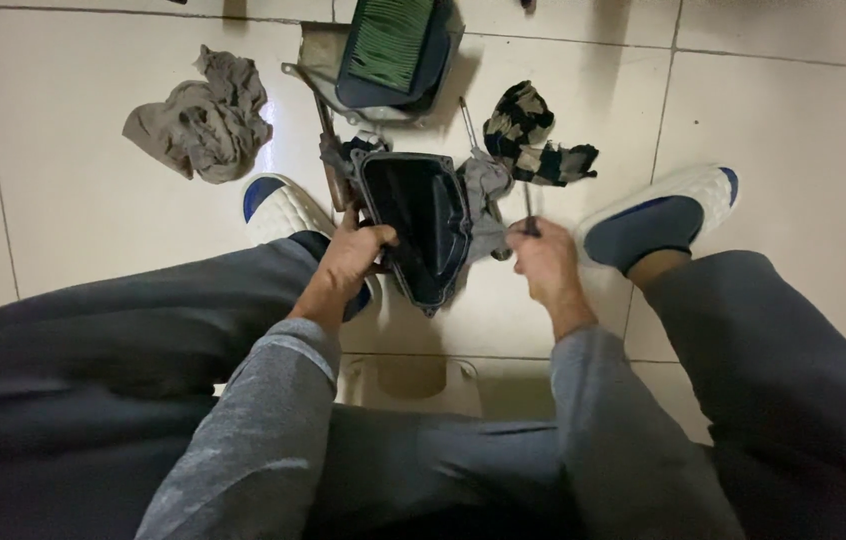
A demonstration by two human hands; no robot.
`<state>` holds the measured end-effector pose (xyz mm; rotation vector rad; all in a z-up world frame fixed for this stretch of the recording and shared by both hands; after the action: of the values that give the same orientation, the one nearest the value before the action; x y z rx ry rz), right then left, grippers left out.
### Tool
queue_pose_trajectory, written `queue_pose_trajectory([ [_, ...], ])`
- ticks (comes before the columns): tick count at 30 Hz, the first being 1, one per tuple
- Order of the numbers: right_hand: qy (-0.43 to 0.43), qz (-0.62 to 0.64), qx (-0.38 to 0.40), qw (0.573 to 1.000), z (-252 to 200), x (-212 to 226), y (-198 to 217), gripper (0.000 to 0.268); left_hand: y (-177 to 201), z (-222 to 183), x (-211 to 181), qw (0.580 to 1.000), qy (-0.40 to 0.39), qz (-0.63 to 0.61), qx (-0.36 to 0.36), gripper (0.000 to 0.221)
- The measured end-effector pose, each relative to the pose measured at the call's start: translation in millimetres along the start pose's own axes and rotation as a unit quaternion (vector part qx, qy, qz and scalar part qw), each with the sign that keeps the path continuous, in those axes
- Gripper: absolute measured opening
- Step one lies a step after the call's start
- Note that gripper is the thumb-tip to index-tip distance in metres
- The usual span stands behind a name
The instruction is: The person cleans the interior of a plastic air filter housing using a cloth, reaching into the corners and wiping the surfaces while holding a screwdriver.
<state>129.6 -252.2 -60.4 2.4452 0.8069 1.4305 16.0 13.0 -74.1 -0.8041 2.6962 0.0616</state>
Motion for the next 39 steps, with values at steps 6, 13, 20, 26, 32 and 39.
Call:
queue_pose_trajectory([
  [6,0.051,0.235,-0.035,0.970,-12.1,81.4,38.9,0.019,-5.3,-39.9,-26.2,0.984,-0.159,0.040,-0.068,0.096],
  [13,0.029,0.236,0.020,0.971,-20.1,97.5,41.4,0.029,-50.4,-88.6,-43.4,0.800,-0.439,0.309,-0.268,0.044],
  [20,-0.008,0.224,0.106,0.969,-29.7,64.4,3.6,0.025,-109.8,-59.4,4.1,0.988,-0.057,0.108,0.095,0.062],
  [26,-0.038,0.224,0.122,0.966,-53.1,96.9,11.5,0.030,-119.5,-60.2,3.7,0.989,-0.010,-0.037,0.142,0.051],
  [32,-0.014,-0.003,0.105,0.994,-67.4,118.0,34.8,0.049,-108.9,-23.6,13.7,0.982,0.020,-0.101,0.157,0.046],
  [39,0.009,-0.122,0.093,0.988,-91.7,108.8,51.4,0.045,-110.1,-16.1,15.5,0.971,0.036,-0.166,0.166,0.044],
])
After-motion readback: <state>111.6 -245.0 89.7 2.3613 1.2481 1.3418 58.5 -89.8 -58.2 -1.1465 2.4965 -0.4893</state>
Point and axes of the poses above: each hand's wrist, its own z-axis towards the middle knuckle, its own y-axis out of the back of the hand, x = y × z, the point moved 7 cm from there along z, towards the middle knuckle, and after that the axes turned 14 degrees about y, right-handed, at the moved point
